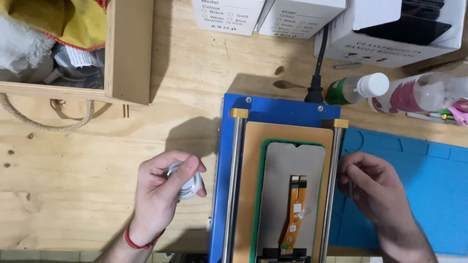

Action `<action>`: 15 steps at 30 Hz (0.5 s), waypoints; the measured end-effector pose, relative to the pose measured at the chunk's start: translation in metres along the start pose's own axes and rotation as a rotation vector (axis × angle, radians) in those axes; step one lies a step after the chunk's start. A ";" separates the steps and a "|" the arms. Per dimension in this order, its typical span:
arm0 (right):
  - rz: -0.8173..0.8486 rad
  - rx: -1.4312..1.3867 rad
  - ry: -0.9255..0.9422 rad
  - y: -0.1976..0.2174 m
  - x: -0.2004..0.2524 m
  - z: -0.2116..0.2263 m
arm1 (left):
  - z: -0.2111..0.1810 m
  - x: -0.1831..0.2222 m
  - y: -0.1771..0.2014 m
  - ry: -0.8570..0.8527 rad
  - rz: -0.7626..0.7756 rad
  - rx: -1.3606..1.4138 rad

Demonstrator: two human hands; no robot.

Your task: Using a heating separator machine and a thin wire to disassemble a mobile phone screen assembly.

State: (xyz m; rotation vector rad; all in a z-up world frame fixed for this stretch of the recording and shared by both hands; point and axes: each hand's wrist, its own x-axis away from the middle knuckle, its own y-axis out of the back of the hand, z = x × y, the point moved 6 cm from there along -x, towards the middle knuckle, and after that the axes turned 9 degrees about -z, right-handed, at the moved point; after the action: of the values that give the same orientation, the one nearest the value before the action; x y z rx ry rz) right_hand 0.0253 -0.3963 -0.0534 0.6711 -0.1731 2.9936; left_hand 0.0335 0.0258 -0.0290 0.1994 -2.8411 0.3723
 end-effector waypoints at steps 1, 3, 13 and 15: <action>0.000 -0.001 0.001 0.000 0.000 0.001 | 0.001 0.001 0.002 -0.001 0.001 0.000; 0.029 -0.006 0.000 -0.002 -0.001 0.004 | 0.003 0.002 0.006 -0.005 -0.019 -0.008; 0.076 0.053 0.015 -0.010 -0.005 0.013 | 0.010 0.010 0.024 0.000 -0.081 -0.001; 0.104 0.069 0.067 -0.015 -0.005 0.020 | 0.011 0.012 0.027 0.008 -0.088 0.008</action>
State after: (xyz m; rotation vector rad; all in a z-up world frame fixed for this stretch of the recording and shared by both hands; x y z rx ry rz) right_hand 0.0391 -0.3843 -0.0364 0.5849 -0.1049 3.1292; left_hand 0.0149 0.0475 -0.0422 0.3226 -2.8124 0.3653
